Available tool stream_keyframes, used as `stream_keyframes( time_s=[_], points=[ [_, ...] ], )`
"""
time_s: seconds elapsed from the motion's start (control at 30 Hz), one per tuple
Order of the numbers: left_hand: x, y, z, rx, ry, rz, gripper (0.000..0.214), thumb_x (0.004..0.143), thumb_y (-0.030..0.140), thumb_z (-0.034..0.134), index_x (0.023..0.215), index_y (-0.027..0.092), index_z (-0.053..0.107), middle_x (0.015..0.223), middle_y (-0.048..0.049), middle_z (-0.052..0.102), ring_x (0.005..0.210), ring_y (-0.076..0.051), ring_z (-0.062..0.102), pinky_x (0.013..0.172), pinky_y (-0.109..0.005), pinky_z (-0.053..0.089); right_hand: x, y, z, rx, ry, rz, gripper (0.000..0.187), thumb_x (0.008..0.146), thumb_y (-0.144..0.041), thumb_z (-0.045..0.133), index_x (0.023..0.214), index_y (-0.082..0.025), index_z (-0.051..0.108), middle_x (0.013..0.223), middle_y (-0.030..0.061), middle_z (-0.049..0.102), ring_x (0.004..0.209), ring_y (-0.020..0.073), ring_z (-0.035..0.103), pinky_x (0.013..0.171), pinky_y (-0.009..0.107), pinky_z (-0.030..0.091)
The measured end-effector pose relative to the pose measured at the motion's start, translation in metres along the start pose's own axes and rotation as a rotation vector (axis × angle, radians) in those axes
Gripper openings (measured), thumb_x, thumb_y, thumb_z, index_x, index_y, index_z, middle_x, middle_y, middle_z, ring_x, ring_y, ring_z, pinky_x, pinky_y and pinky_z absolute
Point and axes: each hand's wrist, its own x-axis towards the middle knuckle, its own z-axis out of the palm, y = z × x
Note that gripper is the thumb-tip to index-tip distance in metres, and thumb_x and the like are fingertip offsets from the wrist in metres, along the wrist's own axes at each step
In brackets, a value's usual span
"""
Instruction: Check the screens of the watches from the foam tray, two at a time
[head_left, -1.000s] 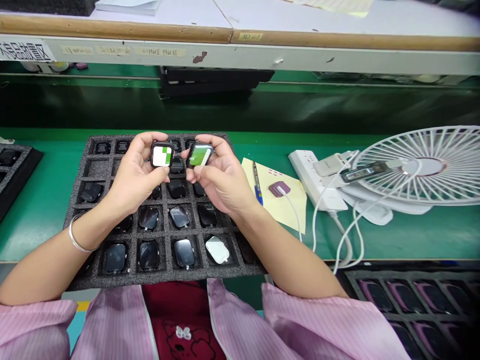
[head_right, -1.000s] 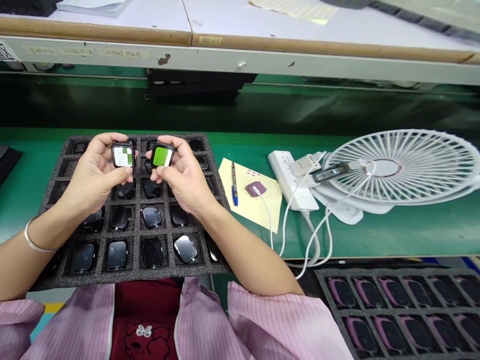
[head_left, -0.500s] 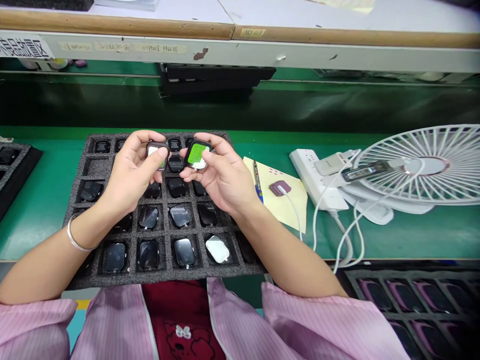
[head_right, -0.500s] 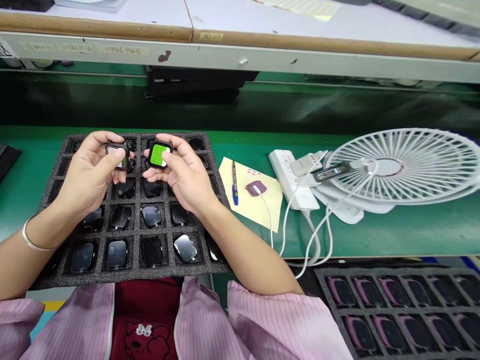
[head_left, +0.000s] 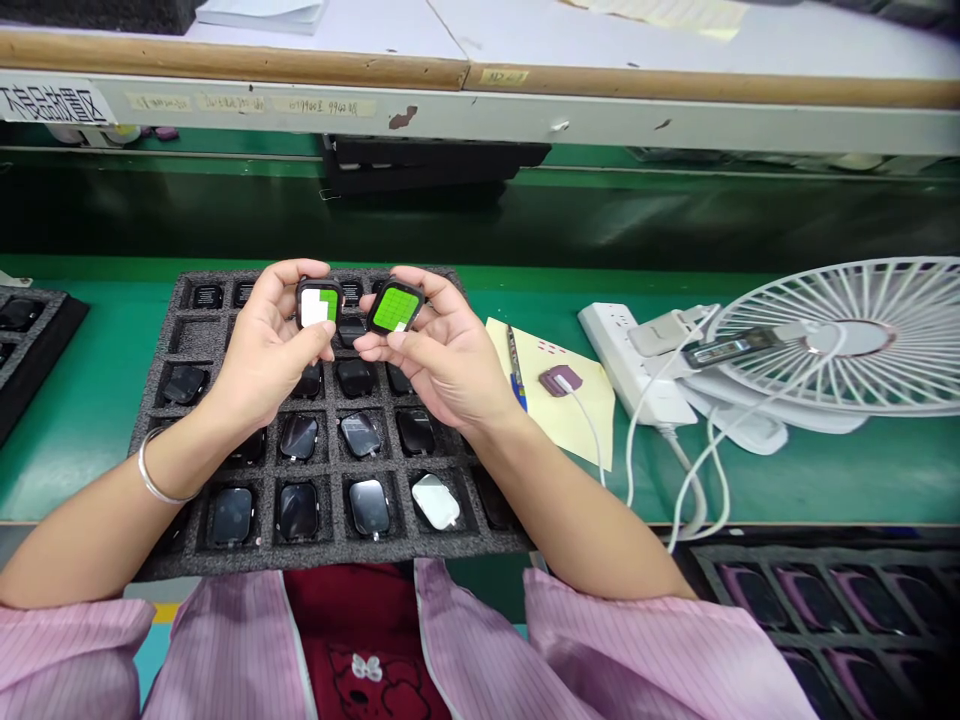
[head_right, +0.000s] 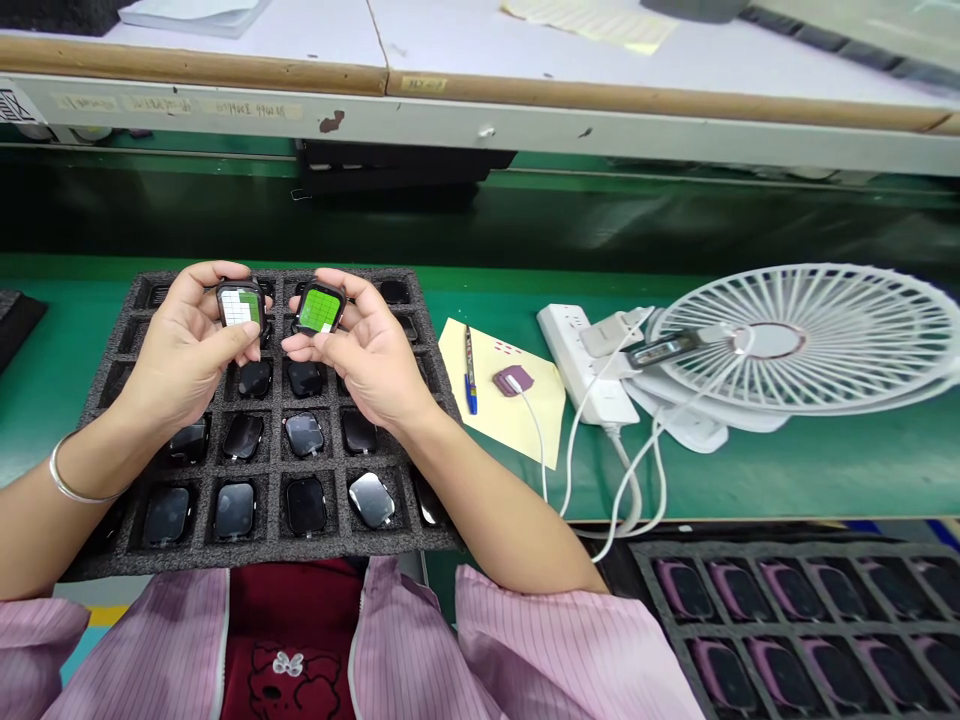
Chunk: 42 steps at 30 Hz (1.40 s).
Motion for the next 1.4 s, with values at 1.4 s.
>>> stream_keyframes(
  time_s=[1.4],
  points=[
    [-0.005,0.011,0.004,-0.084,0.006,-0.13,0.047,0.073,0.013,0.075,0.118,0.021,0.062,0.088,0.003,0.07,0.065,-0.011,0.073,0.06,-0.019,0.058,0.002,-0.007,0.005,0.046,0.076,0.071,0.059,0.073,-0.023,0.079,0.127,-0.028,0.056,0.114,0.001,0.078,0.073,0.0135,0.069,0.069,0.031,0.057]
  ],
)
